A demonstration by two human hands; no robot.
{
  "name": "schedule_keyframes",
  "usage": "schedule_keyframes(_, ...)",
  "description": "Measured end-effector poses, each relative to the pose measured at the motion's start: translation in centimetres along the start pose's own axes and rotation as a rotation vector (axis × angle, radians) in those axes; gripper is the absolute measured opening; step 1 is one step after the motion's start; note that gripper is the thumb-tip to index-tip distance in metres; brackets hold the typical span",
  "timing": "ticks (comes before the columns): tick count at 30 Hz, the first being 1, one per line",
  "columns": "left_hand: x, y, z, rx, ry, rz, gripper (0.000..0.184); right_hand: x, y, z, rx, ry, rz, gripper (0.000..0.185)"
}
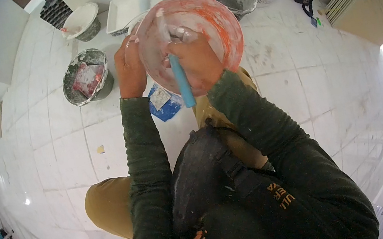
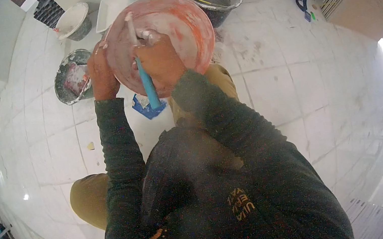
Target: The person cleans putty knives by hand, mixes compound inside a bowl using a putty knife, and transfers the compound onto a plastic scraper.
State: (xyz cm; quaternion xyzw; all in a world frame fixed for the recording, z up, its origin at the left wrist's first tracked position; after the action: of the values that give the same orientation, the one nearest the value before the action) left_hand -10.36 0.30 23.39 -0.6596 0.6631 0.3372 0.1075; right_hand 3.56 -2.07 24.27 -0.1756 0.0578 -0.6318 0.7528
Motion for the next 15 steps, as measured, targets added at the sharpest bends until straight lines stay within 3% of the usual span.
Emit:
schedule_keyframes(4, -0.1, 0.0, 0.0, 0.062, -0.005, 0.014, 0.033, 1.1, 1.1, 1.8, -0.260, 0.228, 0.000, 0.038)
schedule_keyframes(6, -0.1, -0.1, 0.0, 0.089, 0.033, 0.047, 0.033, -0.4, 1.4, 0.6, -0.198, 0.170, -0.200, 0.038)
schedule_keyframes(13, -0.5, -0.2, -0.4, 0.140, 0.070, 0.103, 0.035, -0.7, 1.6, 0.5, -0.208, 0.249, -0.201, 0.033)
schedule_keyframes(15, -0.5, -0.5, -0.5, 0.277, 0.166, 0.080, 0.035, -0.6, 1.0, 0.6, -0.257, 0.230, -0.165, 0.032)
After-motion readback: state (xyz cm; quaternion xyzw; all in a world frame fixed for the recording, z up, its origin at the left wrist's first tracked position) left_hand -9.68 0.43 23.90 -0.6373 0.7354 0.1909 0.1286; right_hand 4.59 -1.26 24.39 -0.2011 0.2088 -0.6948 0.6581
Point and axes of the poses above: each hand's wrist, its own x-axis away from the middle knuckle, its own y-axis out of the back of the hand, z = x × y, the point moved 3 cm from there along -x, towards the middle knuckle, and after that the axes turned 7 degrees about z, right-handed, at the moved point
